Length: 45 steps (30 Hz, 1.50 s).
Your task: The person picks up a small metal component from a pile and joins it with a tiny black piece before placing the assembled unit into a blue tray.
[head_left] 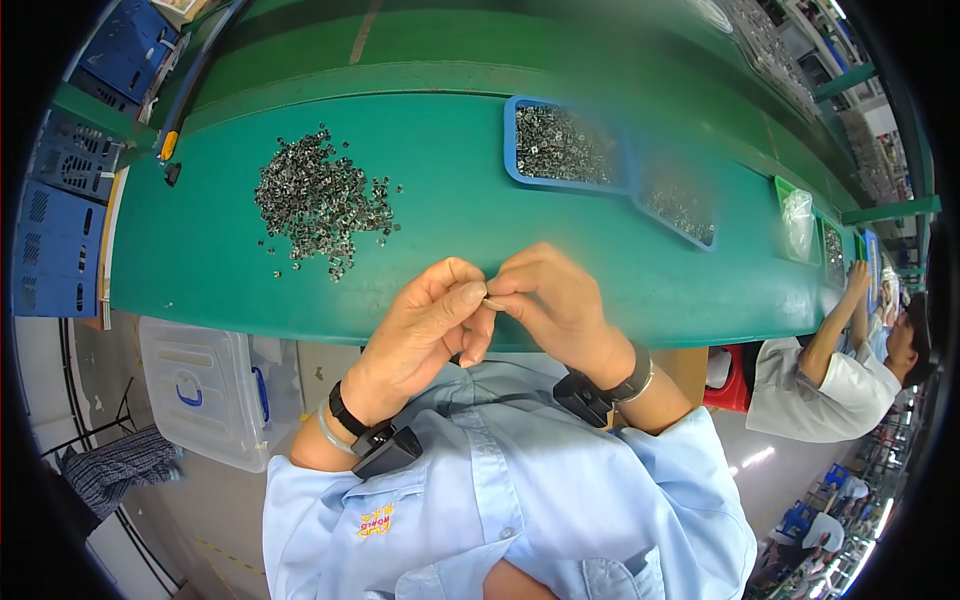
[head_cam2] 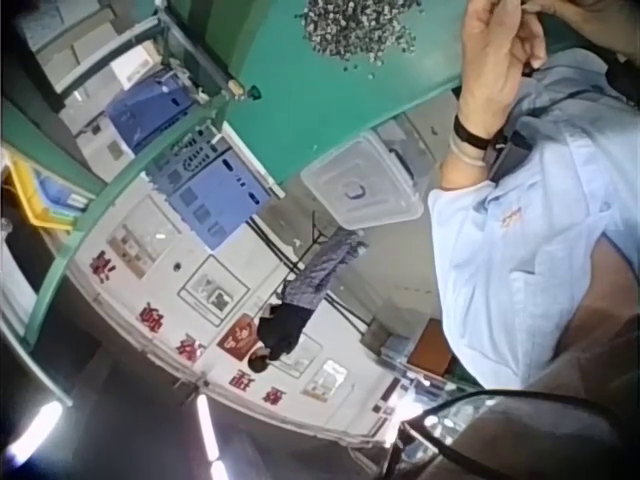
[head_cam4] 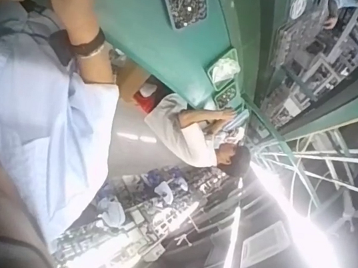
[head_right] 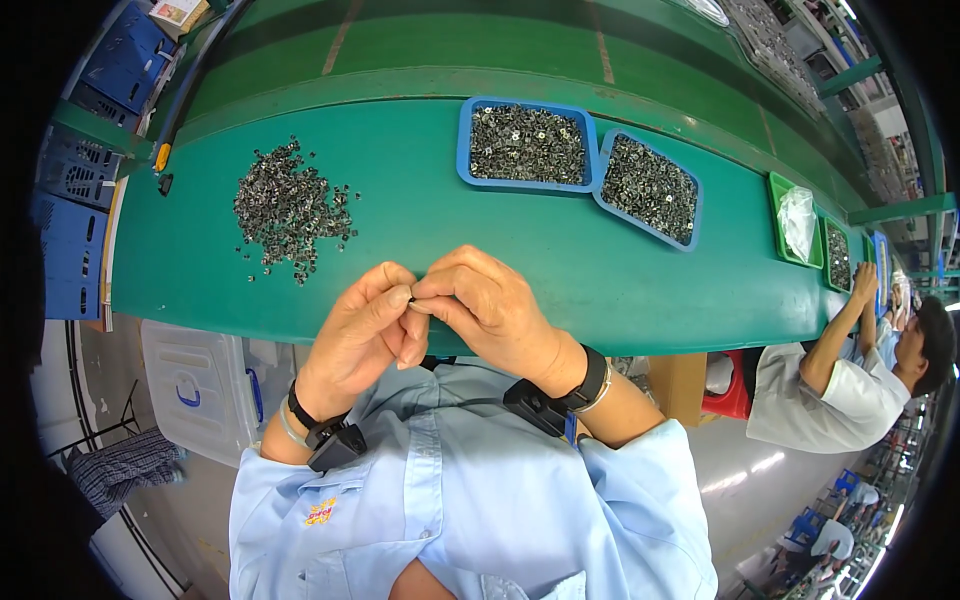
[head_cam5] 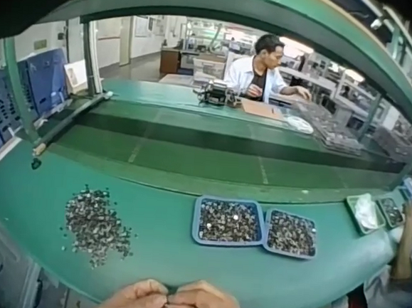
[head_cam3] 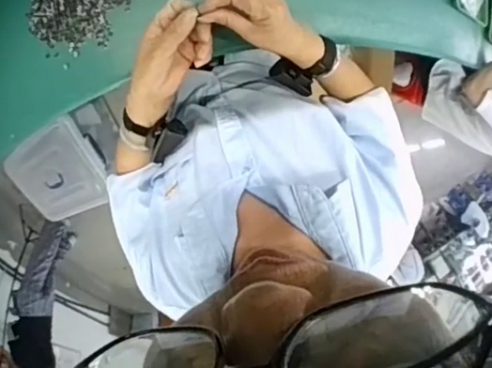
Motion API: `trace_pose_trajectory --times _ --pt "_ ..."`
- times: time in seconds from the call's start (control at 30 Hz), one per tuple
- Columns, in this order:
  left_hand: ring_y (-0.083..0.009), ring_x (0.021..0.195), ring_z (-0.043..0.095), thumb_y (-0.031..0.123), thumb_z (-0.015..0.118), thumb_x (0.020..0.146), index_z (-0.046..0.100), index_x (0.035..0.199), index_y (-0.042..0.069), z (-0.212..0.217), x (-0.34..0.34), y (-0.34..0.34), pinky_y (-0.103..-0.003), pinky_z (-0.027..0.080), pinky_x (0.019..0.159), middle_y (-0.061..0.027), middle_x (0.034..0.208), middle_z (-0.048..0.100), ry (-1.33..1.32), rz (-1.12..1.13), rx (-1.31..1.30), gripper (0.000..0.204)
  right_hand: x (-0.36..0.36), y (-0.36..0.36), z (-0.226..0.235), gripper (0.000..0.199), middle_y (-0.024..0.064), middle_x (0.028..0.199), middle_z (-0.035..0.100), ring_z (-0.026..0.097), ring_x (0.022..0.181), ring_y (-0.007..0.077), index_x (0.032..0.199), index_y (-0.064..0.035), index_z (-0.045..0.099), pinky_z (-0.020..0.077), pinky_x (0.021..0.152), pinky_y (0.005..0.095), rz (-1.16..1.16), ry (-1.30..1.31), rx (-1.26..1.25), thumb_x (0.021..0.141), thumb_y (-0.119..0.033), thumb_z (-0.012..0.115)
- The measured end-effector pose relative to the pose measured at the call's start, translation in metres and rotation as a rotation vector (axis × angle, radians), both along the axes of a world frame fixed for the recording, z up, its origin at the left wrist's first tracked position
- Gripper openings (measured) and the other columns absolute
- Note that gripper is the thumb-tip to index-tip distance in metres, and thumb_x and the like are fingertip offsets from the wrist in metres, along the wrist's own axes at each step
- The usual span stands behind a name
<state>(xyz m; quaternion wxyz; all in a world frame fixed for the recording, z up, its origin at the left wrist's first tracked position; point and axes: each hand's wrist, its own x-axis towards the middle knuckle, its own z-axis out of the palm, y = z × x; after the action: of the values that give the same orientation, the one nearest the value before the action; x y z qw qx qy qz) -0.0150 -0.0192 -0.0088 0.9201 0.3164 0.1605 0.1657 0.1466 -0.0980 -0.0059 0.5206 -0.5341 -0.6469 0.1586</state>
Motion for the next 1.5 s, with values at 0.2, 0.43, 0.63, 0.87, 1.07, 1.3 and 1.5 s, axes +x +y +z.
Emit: trace_pose_trajectory --times 0.2,0.43,0.63,0.87,1.07,1.3,1.5 --pt "-0.0140 0.053 0.050 0.025 0.050 0.095 0.049 0.095 0.006 -0.001 0.003 0.002 -0.027 0.039 0.047 -0.0056 0.069 0.056 0.056 0.035 -0.001 0.019 0.003 0.003 -0.002 0.016 0.0054 0.083 0.060 0.059 0.075 0.0206 0.085 -0.0057 0.062 0.0473 0.063 0.0308 0.000 -0.002 -0.027 0.072 -0.001 0.071" --pt "-0.0113 0.057 0.050 0.021 0.051 0.095 0.052 0.099 0.007 -0.017 -0.012 0.007 -0.025 0.040 0.050 -0.0040 0.071 0.056 0.047 0.105 -0.072 0.015 0.071 0.052 0.013 0.012 0.0100 0.088 0.062 0.060 0.081 0.0265 0.092 -0.0026 0.064 0.0479 0.073 0.0343 -0.322 -0.259 -0.103 0.082 -0.008 0.062" --pt "-0.0135 0.051 0.048 0.020 0.047 0.096 0.052 0.098 0.007 -0.026 -0.023 0.013 -0.026 0.038 0.049 -0.0060 0.064 0.054 0.057 0.113 -0.110 0.014 0.069 0.099 0.008 0.013 0.0104 0.086 0.059 0.059 0.077 0.0275 0.093 -0.0026 0.062 0.0488 0.067 0.0339 -0.302 -0.448 -0.062 0.080 -0.006 0.063" --pt "-0.0112 0.057 0.051 0.019 0.051 0.095 0.052 0.100 0.006 -0.031 -0.029 0.019 -0.025 0.040 0.051 -0.0042 0.071 0.056 -0.006 0.080 -0.160 0.014 -0.002 0.136 -0.012 0.013 0.0114 0.085 0.058 0.058 0.079 0.0300 0.091 -0.0037 0.062 0.0479 0.068 0.0378 0.015 -0.489 -0.168 0.081 -0.013 0.063" --pt "-0.0110 0.057 0.051 0.019 0.051 0.095 0.051 0.102 0.005 -0.029 -0.035 0.024 -0.024 0.040 0.051 -0.0042 0.072 0.056 0.013 0.133 -0.145 0.015 -0.010 0.139 -0.017 0.012 0.0097 0.083 0.059 0.059 0.079 0.0295 0.086 -0.0041 0.059 0.0486 0.068 0.0373 0.071 -0.477 -0.260 0.080 -0.011 0.065" --pt "-0.0106 0.057 0.051 0.020 0.050 0.096 0.051 0.103 0.005 -0.019 -0.027 0.027 -0.024 0.041 0.050 -0.0040 0.075 0.057 0.099 0.233 -0.080 0.017 -0.001 0.086 0.014 0.031 0.0067 0.085 0.061 0.058 0.081 0.0265 0.108 -0.0072 0.057 0.0474 0.070 0.0367 0.144 -0.312 -0.213 0.079 -0.010 0.065" --pt "-0.0095 0.058 0.052 0.021 0.051 0.095 0.052 0.103 0.004 -0.007 -0.010 0.020 -0.022 0.041 0.050 -0.0032 0.077 0.057 0.176 0.165 0.014 0.018 0.005 0.053 0.036 0.053 0.0044 0.087 0.062 0.056 0.078 0.0246 0.127 -0.0099 0.048 0.0445 0.072 0.0365 0.138 -0.558 -0.294 0.078 -0.010 0.066"
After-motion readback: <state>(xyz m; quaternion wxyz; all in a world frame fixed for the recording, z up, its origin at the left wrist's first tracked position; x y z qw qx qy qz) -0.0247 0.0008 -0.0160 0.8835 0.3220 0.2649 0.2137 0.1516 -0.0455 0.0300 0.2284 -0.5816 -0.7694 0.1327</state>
